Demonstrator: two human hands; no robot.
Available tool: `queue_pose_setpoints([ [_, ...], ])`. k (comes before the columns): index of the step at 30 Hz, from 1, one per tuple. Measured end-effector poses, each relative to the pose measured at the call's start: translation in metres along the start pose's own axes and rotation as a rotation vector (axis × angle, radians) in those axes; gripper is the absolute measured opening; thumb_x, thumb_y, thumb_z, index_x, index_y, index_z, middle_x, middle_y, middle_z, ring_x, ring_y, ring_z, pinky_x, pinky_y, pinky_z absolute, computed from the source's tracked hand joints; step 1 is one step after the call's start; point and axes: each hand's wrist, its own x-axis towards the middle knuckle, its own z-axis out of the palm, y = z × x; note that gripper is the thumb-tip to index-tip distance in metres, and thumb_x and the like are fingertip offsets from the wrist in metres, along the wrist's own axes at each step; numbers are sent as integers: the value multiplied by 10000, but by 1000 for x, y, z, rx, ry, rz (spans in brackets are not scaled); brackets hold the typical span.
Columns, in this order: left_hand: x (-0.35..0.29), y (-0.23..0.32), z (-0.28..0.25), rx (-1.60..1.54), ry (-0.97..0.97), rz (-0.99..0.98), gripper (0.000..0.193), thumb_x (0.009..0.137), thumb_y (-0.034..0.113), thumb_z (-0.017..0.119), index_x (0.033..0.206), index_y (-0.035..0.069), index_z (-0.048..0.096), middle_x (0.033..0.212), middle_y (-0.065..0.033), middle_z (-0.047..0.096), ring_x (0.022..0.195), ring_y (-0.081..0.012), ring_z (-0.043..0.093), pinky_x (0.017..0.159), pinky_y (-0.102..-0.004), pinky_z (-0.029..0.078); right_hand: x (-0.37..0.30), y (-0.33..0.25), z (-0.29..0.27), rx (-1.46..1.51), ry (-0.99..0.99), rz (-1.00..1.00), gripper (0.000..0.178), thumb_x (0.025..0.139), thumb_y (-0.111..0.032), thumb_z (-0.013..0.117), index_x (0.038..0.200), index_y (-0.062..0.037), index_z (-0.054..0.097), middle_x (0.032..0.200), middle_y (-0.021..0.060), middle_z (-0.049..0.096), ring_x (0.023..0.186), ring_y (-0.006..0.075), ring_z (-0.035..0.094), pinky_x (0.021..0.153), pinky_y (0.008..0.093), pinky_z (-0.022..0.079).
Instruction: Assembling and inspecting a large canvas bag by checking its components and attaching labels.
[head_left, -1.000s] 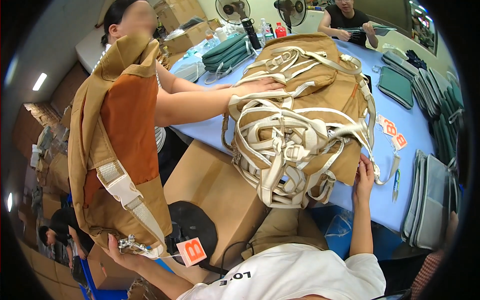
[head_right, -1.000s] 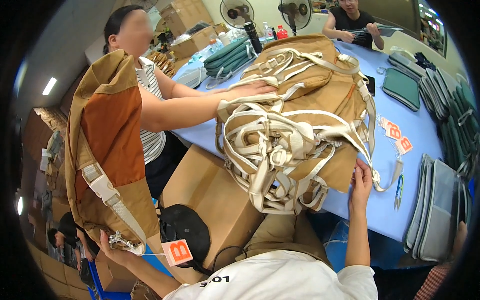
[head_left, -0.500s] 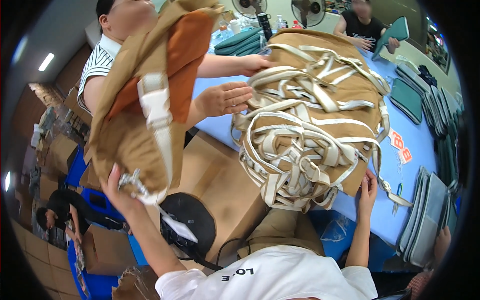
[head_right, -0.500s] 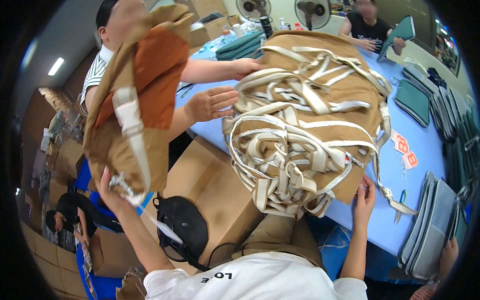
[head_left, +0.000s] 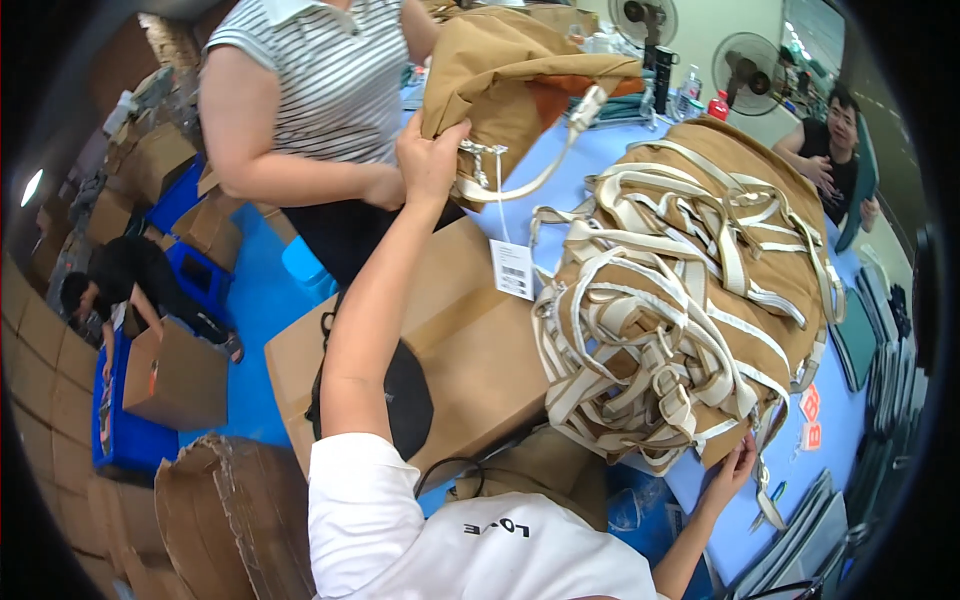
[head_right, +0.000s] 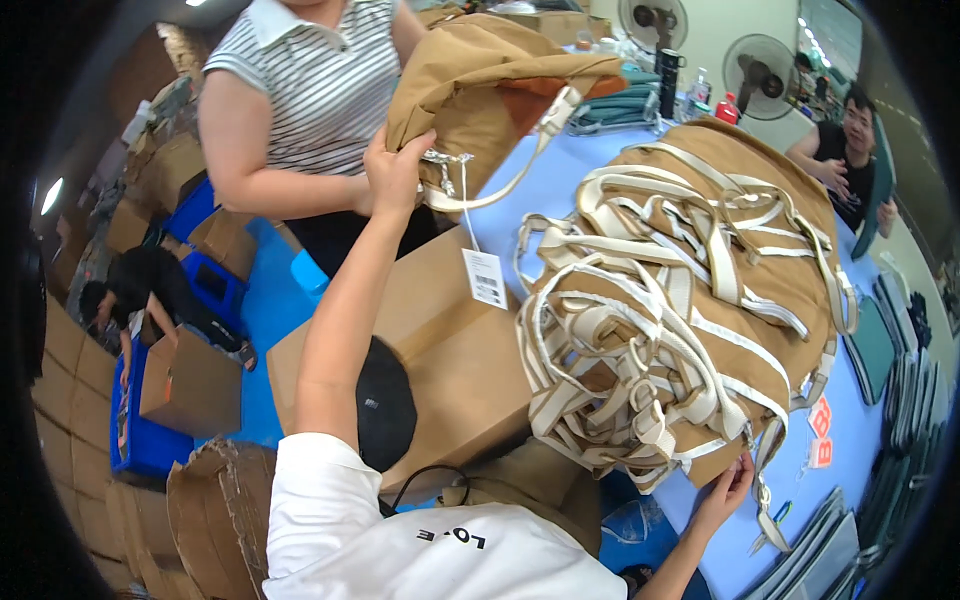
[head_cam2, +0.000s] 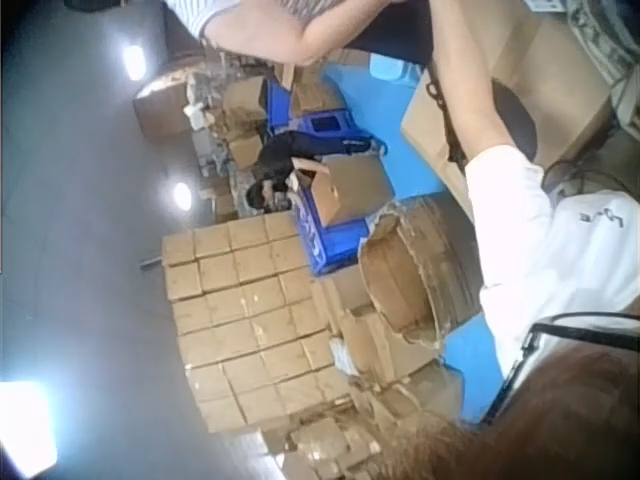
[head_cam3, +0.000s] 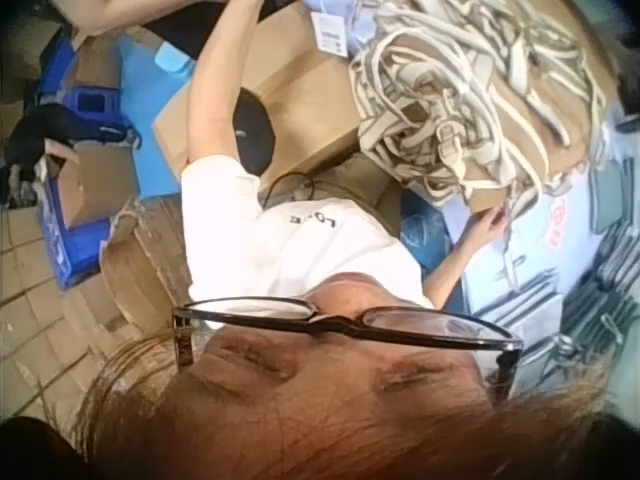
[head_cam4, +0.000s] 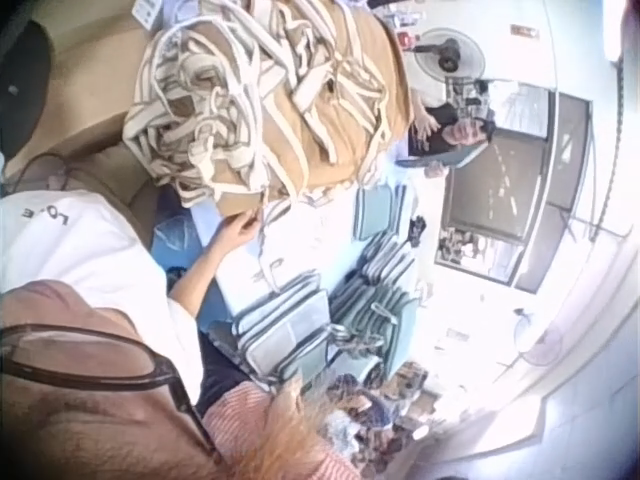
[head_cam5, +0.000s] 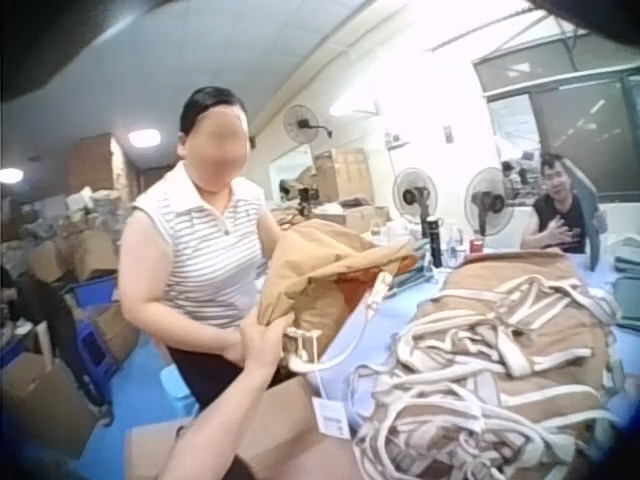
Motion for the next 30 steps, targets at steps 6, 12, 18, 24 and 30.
queue_pose_setpoints([
  [6,21,-74,20,423,11,106,346,642,255,687,931,73,629,833,-153,640,777,-339,601,680,-389,464,0,-3,10,-69,35,-5,295,914,-162,473,1159,1,452,1065,60,517,958,120,482,849,238,369],
  [12,0,-145,36,772,-226,-116,690,635,386,710,1228,158,440,1056,-180,565,969,-353,533,808,-436,423,0,4,1,-222,67,-54,318,920,-176,458,1167,24,451,1112,81,508,995,149,482,884,271,365],
  [18,-16,-162,58,1191,-201,113,1061,546,567,720,1394,290,145,1432,-192,73,1324,-350,101,1012,-595,116,-7,2,0,-229,59,-4,304,912,-131,461,1167,31,427,1108,88,510,993,148,485,875,270,372],
  [24,-20,-165,57,1373,-400,341,848,648,568,640,1359,245,309,1451,-187,45,1340,-340,36,1023,-584,79,-9,23,-6,-183,176,0,373,891,-99,486,1225,40,394,1076,101,524,968,146,496,867,269,389],
  [30,-64,-132,78,721,-406,374,536,766,285,652,1236,102,470,1409,-232,137,1300,-377,165,1032,-479,193,0,-4,15,-179,140,-10,296,880,-72,482,1151,43,454,1000,88,561,909,125,519,819,243,408],
])
